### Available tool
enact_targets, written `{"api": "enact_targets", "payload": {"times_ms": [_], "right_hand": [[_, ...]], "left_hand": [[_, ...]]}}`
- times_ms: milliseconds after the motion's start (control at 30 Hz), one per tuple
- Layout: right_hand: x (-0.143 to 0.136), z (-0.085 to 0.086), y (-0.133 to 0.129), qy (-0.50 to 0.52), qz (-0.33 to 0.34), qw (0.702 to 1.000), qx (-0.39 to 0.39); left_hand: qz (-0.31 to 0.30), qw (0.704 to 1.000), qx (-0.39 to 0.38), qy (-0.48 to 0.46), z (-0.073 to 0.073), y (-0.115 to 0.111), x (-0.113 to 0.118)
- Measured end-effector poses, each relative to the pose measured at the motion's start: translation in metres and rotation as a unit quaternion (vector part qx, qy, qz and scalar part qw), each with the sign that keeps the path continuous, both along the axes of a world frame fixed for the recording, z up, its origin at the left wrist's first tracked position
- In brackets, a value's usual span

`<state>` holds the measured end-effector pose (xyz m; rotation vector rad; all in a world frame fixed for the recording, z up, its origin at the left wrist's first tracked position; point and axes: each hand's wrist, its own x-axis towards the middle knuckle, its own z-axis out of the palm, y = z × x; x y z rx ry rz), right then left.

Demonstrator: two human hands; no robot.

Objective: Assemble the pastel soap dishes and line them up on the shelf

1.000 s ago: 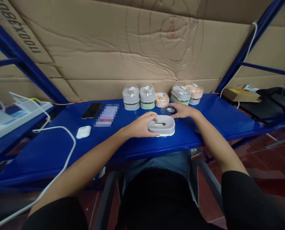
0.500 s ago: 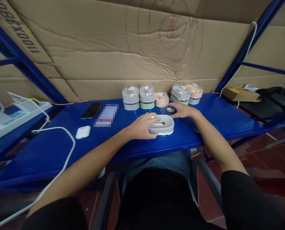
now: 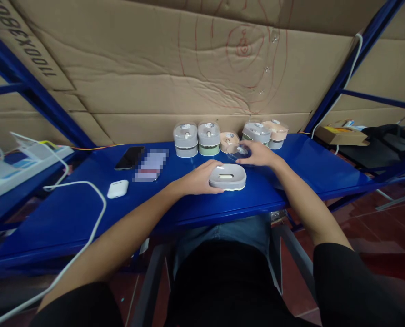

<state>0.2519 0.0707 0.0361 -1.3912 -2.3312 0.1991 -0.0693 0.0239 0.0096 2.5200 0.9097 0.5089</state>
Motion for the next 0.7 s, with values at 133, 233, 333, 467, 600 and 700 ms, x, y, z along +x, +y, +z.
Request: {"api": "enact_targets", "payload": {"times_ms": [133, 233, 333, 467, 600, 700], "right_hand": [[-0.006, 0.006, -0.009, 0.098, 0.06, 0.992, 0.043], [-0.017, 0.007, -0.018, 0.12, 0.132, 0.984, 0.019], [-0.032, 0.004, -0.025, 0.095, 0.179, 0.979, 0.012], [-0.047, -0.006, -0.027, 0.07, 0.22, 0.973, 0.02], [-0.051, -0.013, -0.026, 0.068, 0.237, 0.969, 0.024], [-0.051, -0.016, -0.026, 0.059, 0.23, 0.971, 0.022]], "left_hand": [[0.059, 0.996, -0.027, -0.056, -0.008, 0.012, -0.001], [0.073, 0.991, -0.055, -0.103, -0.016, 0.017, -0.001], [0.084, 0.985, -0.064, -0.134, -0.023, 0.02, 0.001], [0.081, 0.985, -0.068, -0.138, -0.027, 0.021, 0.001], [0.086, 0.987, -0.057, -0.124, -0.027, 0.022, 0.001], [0.08, 0.989, -0.042, -0.121, -0.026, 0.022, 0.002]]}}
